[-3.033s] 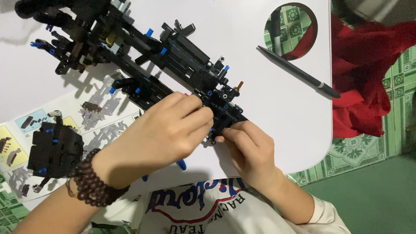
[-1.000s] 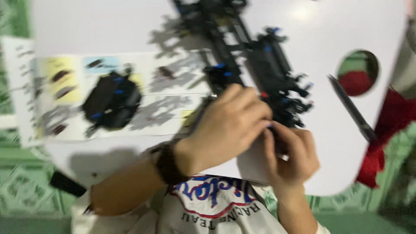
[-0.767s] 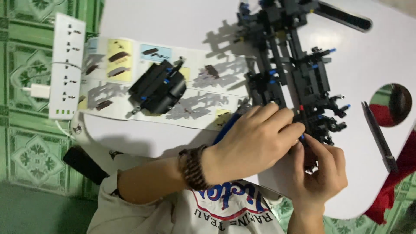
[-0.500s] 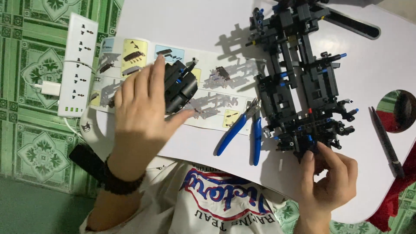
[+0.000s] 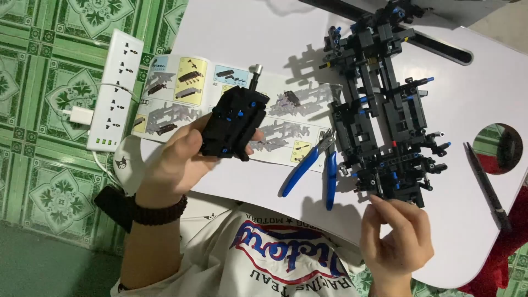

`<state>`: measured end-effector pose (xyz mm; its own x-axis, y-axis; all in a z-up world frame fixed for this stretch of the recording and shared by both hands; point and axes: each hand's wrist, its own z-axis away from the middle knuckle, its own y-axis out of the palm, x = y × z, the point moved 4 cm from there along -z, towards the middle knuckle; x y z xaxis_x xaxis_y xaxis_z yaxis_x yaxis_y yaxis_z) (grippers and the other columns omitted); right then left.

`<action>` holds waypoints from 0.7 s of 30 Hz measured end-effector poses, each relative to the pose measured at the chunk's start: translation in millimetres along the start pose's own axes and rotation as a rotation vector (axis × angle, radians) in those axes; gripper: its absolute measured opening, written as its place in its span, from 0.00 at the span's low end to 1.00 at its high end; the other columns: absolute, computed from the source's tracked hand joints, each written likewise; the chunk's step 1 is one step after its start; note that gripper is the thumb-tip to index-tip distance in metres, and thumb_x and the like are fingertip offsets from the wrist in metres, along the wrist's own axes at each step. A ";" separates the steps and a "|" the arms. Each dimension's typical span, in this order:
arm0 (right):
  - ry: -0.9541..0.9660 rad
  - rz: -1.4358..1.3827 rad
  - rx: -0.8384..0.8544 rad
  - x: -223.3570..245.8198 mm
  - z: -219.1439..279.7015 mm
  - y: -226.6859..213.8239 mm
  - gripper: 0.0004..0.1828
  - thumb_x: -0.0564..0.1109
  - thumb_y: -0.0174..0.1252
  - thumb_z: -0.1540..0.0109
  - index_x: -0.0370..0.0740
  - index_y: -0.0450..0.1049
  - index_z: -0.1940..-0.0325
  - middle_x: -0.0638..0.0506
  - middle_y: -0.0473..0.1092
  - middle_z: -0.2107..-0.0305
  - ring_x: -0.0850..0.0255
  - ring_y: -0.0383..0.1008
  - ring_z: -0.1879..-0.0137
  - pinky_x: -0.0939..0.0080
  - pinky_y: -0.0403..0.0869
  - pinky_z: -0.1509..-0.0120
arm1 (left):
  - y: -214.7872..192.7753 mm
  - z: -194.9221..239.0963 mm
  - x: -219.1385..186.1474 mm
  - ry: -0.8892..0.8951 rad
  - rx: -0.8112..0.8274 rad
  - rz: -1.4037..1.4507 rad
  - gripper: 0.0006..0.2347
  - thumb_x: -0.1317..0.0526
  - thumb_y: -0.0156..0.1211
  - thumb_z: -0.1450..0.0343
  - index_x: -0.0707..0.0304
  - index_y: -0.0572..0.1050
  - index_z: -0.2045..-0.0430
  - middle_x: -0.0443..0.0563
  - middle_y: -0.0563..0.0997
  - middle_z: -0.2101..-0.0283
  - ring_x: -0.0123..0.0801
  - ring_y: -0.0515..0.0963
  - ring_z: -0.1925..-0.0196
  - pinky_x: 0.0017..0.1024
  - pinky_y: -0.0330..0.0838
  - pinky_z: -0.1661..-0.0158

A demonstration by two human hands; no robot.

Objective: The person assembles a black Technic-style model using small plastic parts and a printed instruction manual. They connect beams, pins, and gears by hand, occasionally using pliers to press pieces together, and refer to the manual to verify steps.

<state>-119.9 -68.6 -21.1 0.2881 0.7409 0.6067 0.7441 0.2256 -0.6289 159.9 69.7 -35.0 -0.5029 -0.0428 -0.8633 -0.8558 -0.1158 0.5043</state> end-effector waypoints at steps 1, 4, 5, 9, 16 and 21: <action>-0.020 0.007 0.009 1.2 0.4 0.3 0.07 0.26 0.58 0.42 0.28 0.73 0.60 0.36 0.66 0.68 0.56 0.66 0.69 0.64 0.70 0.66 | 4.1 -1.6 -1.8 -0.004 0.021 0.021 0.37 0.37 0.48 0.31 0.74 0.53 0.40 0.61 0.71 0.46 0.31 0.75 0.54 0.13 0.55 0.76; -0.032 0.008 0.017 2.4 1.3 -1.2 0.07 0.27 0.58 0.43 0.27 0.73 0.61 0.35 0.66 0.68 0.56 0.67 0.71 0.63 0.69 0.66 | 9.1 -8.2 0.2 0.019 0.094 0.011 0.37 0.37 0.45 0.30 0.73 0.48 0.39 0.67 0.68 0.43 0.37 0.75 0.53 0.18 0.68 0.72; -0.030 0.013 0.015 3.1 0.3 -1.9 0.07 0.27 0.58 0.43 0.27 0.73 0.61 0.35 0.66 0.68 0.56 0.67 0.71 0.63 0.69 0.66 | 22.5 -8.6 -8.8 0.018 0.099 0.014 0.37 0.37 0.45 0.30 0.73 0.48 0.39 0.67 0.68 0.43 0.37 0.75 0.53 0.18 0.68 0.72; -0.053 0.013 -0.003 3.9 -3.3 -5.6 0.06 0.25 0.56 0.43 0.26 0.72 0.63 0.36 0.66 0.71 0.56 0.67 0.71 0.64 0.69 0.67 | 49.0 -14.3 -14.8 -0.114 -0.107 -0.207 0.31 0.41 0.49 0.34 0.67 0.61 0.44 0.56 0.71 0.50 0.31 0.73 0.58 0.31 0.66 0.52; 0.105 -0.103 -0.147 -4.2 -1.5 -25.3 0.13 0.40 0.47 0.38 0.24 0.66 0.59 0.36 0.68 0.71 0.57 0.69 0.74 0.66 0.71 0.70 | 133.2 -44.3 8.6 0.350 -0.159 -1.258 0.39 0.49 0.74 0.40 0.71 0.55 0.42 0.66 0.63 0.38 0.51 0.69 0.36 0.42 0.66 0.36; 0.424 -0.433 -0.174 -25.2 23.8 -37.7 0.23 0.48 0.53 0.41 0.28 0.60 0.50 0.39 0.65 0.58 0.57 0.69 0.55 0.66 0.71 0.54 | 173.8 -62.5 40.9 0.498 -0.118 -1.434 0.37 0.48 0.80 0.36 0.57 0.57 0.41 0.60 0.65 0.39 0.43 0.75 0.42 0.40 0.73 0.47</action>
<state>-169.5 -80.7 -24.2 0.1257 0.2825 0.9510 0.9237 0.3164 -0.2161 -1.8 -14.2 16.0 0.8301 -0.1463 -0.5381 -0.5441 -0.4243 -0.7238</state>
